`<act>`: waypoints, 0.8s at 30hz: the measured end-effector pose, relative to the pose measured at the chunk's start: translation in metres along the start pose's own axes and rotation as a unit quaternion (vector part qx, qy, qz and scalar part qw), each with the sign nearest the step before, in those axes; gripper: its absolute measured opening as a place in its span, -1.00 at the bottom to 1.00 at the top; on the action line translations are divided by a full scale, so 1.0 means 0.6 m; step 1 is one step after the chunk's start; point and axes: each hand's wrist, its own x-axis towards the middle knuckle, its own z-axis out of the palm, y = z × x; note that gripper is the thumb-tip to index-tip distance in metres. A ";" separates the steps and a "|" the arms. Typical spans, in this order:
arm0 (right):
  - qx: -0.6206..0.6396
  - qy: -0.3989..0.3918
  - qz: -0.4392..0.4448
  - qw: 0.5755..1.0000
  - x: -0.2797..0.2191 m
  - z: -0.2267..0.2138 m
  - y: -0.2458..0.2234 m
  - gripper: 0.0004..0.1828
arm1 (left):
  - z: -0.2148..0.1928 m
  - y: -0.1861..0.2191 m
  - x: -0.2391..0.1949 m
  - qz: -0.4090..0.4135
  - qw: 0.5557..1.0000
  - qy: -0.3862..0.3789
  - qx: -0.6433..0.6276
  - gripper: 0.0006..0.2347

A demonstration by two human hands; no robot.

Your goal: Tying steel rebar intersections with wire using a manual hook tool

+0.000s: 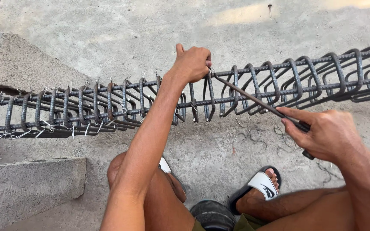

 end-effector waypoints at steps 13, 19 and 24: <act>0.287 0.156 0.025 0.945 -0.053 -0.036 0.075 -0.67 | -0.114 0.198 -0.157 0.055 0.994 0.016 -0.090 -0.81; 0.312 0.147 0.049 0.937 -0.048 -0.038 0.081 -0.65 | 0.250 0.247 -0.131 0.185 0.907 -0.362 0.112 -0.80; 0.311 0.123 0.042 0.941 -0.028 -0.028 0.074 -0.63 | 0.780 0.192 -0.020 0.024 0.985 -0.106 0.136 -0.94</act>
